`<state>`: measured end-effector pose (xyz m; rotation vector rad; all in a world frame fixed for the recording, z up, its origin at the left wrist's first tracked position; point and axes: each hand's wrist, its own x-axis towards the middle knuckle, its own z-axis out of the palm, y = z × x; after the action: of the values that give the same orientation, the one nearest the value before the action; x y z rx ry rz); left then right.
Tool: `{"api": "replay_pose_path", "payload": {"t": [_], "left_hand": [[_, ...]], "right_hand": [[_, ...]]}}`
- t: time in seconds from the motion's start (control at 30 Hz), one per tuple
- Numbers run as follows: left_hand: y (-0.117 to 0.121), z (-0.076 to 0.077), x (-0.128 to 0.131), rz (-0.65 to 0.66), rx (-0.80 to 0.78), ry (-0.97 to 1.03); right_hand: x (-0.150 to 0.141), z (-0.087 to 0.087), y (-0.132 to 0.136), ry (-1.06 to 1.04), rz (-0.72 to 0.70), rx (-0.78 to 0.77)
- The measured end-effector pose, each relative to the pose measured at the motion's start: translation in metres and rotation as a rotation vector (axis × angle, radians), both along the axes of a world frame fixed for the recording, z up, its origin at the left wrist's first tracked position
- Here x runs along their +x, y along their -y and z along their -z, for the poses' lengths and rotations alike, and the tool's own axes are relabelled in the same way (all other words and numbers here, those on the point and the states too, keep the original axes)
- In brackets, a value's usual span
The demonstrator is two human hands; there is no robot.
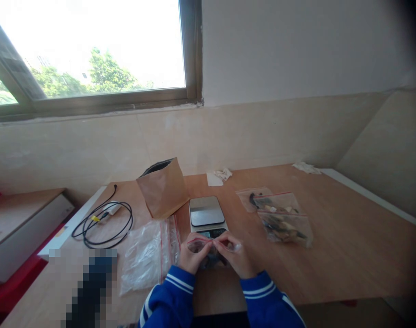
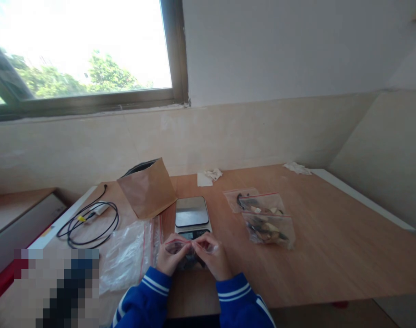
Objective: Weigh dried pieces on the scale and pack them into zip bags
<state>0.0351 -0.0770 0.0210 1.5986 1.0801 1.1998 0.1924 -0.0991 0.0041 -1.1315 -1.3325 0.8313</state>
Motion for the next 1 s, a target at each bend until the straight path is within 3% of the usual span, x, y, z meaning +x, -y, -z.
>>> {"api": "replay_pose_path", "payload": {"t": [0.17, 0.37, 0.5, 0.67, 0.83, 1.0], "left_hand": [[0.0, 0.002, 0.001, -0.079, 0.044, 0.025], [-0.001, 0.003, -0.002, -0.084, 0.016, 0.048], [-0.002, 0.003, -0.004, -0.089, -0.013, 0.067], [-0.004, 0.003, -0.005, -0.053, -0.035, 0.077], [-0.008, 0.003, -0.008, -0.037, -0.038, 0.065], [-0.013, 0.013, -0.009, -0.079, -0.197, 0.095]], "right_hand": [[0.0, -0.002, 0.001, -0.028, -0.013, 0.012], [0.003, -0.012, 0.003, -0.006, -0.009, 0.024], [0.004, -0.005, 0.002, -0.058, -0.056, -0.038], [0.002, 0.01, -0.002, -0.129, 0.028, -0.104], [0.002, 0.006, -0.004, -0.123, -0.006, -0.09], [0.002, -0.002, -0.002, -0.222, -0.041, -0.131]]}}
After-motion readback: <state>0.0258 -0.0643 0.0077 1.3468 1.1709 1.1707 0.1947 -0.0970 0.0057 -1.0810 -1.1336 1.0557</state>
